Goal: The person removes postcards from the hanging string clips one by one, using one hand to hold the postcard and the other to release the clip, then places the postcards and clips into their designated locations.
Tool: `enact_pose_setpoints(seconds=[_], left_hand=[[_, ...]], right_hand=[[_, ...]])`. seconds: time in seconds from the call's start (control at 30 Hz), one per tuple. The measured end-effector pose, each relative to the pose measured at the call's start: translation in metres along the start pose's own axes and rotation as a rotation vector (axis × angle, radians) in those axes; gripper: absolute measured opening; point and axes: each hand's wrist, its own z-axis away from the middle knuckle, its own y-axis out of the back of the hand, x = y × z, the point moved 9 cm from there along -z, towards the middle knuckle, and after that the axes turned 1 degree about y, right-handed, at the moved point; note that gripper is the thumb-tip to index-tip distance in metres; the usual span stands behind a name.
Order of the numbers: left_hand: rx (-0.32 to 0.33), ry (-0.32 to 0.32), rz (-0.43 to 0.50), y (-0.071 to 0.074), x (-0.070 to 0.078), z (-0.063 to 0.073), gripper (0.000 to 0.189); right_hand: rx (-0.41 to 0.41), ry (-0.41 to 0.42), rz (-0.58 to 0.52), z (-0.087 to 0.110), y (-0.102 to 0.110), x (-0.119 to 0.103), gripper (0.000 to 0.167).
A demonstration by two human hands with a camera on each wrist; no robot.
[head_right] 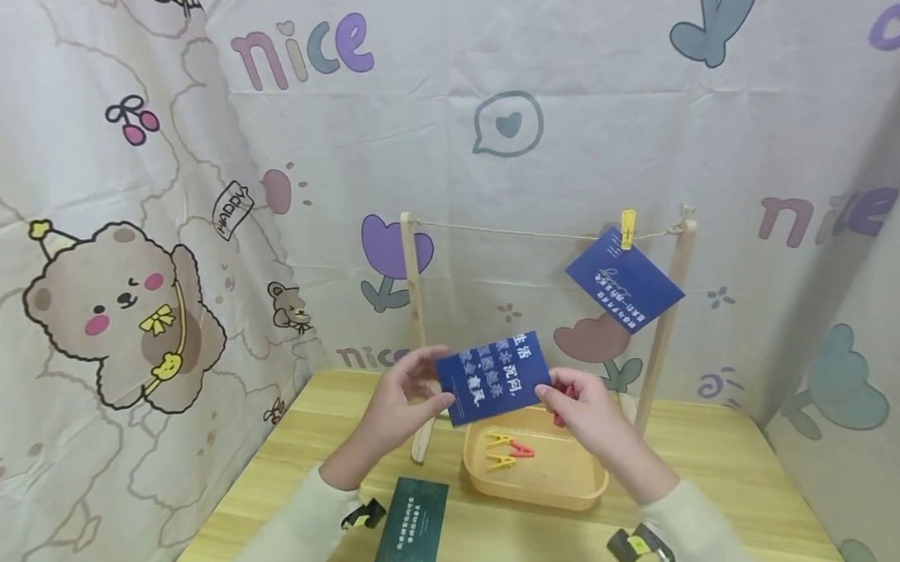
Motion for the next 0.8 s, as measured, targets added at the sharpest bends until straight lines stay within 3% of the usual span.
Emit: enact_pose_setpoints(seconds=[0.1,0.17,0.3,0.4,0.53,0.8], left_hand=[[-0.104,-0.151,-0.239,0.004,0.027,-0.002,0.103],[-0.204,-0.226,-0.405,-0.001,0.041,-0.002,0.12],[-0.442,-0.275,-0.727,-0.022,0.048,0.005,0.142],[-0.578,-0.279,-0.881,-0.04,0.044,0.013,0.155],[-0.637,-0.286,-0.938,-0.057,0.035,0.021,0.162],[-0.59,-0.344,-0.908,-0.066,0.032,0.028,0.161]], right_hand=[[-0.1,0.069,0.136,-0.002,0.003,-0.012,0.021],[-0.142,0.102,0.186,-0.003,0.005,-0.018,0.019],[-0.226,0.114,0.214,-0.003,0.003,-0.025,0.011],[-0.295,0.123,0.221,-0.003,-0.001,-0.027,0.009],[-0.381,0.141,0.218,-0.002,-0.009,-0.026,0.011],[-0.502,0.129,0.201,-0.001,-0.022,-0.022,0.013]])
